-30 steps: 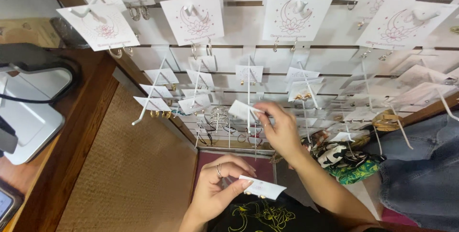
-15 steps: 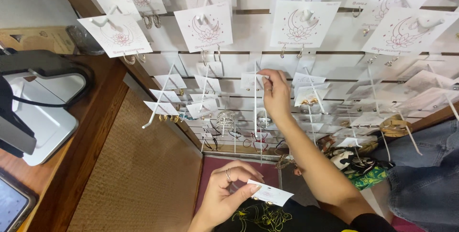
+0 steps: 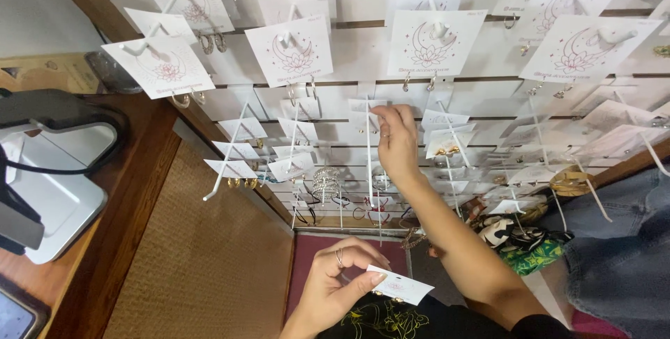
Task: The person removes earrings from a wall-mounted display rack, examines them, and hangs them back on the rack. They handle multiple pairs of earrings attached to white cards, moving them between different hooks on the display.
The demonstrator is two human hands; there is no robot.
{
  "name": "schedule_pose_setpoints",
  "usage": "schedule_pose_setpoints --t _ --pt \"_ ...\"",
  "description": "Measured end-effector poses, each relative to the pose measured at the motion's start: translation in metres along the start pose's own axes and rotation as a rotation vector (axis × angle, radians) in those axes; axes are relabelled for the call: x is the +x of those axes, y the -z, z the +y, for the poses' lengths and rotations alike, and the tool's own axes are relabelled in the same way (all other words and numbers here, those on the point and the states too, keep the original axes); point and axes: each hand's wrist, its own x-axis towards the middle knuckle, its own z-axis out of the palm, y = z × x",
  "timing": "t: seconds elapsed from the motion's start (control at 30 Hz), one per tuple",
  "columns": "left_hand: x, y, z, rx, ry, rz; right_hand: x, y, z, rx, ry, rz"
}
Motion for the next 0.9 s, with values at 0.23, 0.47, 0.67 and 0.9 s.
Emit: schedule_pose_setpoints --t 0.23,0.47,0.67,0.9 --pt "0.011 -0.009 -0.001 -0.03 0.017 -0.057 -0.02 0.04 -0.043 -0.012 0.028 -0.055" --pt "0.031 -0.027 -0.013 -0.058 0.007 -0.13 -0.077 0.14 -0.053 0.098 -0.036 0.028" --pt "0.046 -0.052 -0.044 -0.021 -0.005 -0.155 -0.023 0.203 -0.035 -0.001 -0.106 0.103" --pt "0.044 -0.066 -0.055 0.03 0.035 -0.066 0.013 0.196 0.005 -0.234 -0.035 -0.333"
